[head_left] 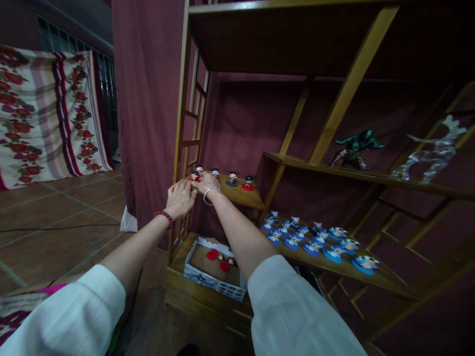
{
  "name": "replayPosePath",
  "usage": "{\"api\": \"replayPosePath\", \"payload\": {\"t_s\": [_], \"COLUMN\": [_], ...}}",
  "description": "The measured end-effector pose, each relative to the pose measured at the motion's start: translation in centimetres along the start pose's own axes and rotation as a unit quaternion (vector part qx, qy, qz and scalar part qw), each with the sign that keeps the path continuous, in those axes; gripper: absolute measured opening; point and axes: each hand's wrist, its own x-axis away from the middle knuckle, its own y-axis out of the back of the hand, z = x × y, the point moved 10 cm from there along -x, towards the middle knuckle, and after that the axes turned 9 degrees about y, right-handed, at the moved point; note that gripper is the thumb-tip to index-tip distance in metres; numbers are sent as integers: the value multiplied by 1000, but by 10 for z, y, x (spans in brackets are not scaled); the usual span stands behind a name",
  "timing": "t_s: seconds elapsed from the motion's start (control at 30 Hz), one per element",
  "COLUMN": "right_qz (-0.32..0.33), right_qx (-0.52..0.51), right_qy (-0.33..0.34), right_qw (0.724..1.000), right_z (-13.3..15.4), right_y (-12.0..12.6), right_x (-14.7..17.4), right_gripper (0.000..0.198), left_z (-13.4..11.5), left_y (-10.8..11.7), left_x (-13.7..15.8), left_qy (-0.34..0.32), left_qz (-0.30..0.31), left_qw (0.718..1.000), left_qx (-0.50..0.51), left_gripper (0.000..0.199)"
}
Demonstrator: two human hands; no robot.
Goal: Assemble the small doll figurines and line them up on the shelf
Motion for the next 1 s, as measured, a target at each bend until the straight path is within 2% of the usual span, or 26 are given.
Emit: {"api": "replayPosePath", "payload": {"t_s": [0.3, 0.53, 0.73, 1.0], "right_qz": [-8, -12, -16, -19], "right_qx": [-3, 13, 33, -55], "right_qy": [-9, 4, 6, -12], "right_qw": [1000, 1000, 999, 998], "right_z": [1, 6, 7, -2], "right_y": [4, 7, 11, 19], "right_x": [4, 6, 10, 23], "right_gripper": [38, 36, 37, 47], "left_z": [0, 1, 3, 6], "left_y": [-2, -4, -8, -13], "left_x": [1, 0, 0, 1], "left_qy": [16, 1, 10, 8], "left_qz": [0, 1, 29, 44], "left_qw": [1000, 1000, 999, 997], "left_qx": [-4, -6, -39, -59], "left_gripper": [41, 43, 48, 54]}}
